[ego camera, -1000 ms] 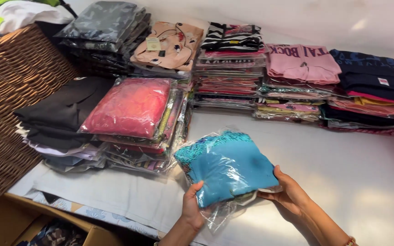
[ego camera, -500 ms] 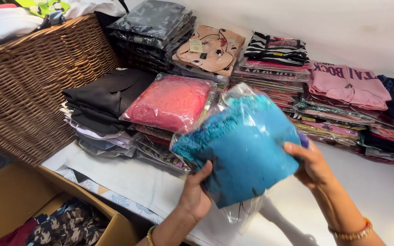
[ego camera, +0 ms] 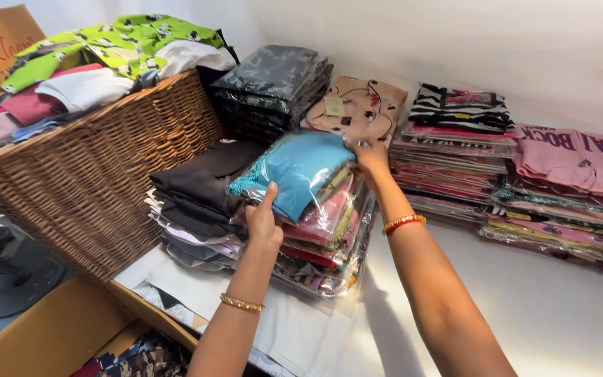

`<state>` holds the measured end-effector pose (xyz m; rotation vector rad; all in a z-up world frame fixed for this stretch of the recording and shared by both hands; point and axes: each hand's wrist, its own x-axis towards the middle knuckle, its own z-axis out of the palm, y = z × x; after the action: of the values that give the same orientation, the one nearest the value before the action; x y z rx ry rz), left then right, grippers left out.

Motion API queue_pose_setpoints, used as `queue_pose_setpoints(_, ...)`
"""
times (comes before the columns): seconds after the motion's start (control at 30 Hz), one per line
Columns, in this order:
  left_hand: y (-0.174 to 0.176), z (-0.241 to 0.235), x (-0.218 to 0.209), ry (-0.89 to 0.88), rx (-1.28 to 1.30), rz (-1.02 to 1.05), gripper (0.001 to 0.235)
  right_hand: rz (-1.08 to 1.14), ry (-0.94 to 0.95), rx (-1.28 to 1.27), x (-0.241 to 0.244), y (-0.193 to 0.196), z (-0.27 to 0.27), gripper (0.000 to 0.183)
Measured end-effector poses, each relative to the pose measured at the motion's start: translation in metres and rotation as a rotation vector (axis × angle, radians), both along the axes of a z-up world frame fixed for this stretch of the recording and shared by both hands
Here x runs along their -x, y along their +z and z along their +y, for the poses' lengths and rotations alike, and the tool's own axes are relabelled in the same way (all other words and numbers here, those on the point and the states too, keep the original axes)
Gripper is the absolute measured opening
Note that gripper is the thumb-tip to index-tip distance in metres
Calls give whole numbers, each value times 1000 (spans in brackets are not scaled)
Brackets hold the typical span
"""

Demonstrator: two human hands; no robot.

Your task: The person folds a pink fringed scarf and places it into a clear plastic bag, then seals the bag. They repeat the process with a blue fringed scarf, folding it and placing it into another plastic bag. Finally, they stack the packaged items on a pile of other packaged clothes.

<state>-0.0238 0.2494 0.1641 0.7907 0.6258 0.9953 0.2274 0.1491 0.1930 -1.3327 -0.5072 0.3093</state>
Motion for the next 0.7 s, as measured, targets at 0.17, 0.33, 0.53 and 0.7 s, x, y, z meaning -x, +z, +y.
queue_pose_setpoints(0.17, -2, 0, 14, -201, -53, -260, 57, -536, -398, 179, -12, -25, 19, 36)
queue_pose_setpoints(0.33, 15, -49, 87, -319, -18, -298, 93, -444, -332, 94, -21, 8, 6, 30)
queue_pose_setpoints(0.53, 21, -42, 87, -304, -15, -294, 102, -264, -87, -22, -23, -8, -3, 17)
queue_pose_setpoints(0.7, 8, -33, 97, -350, -42, -242, 98, -314, -115, 3, -24, -3, -29, 15)
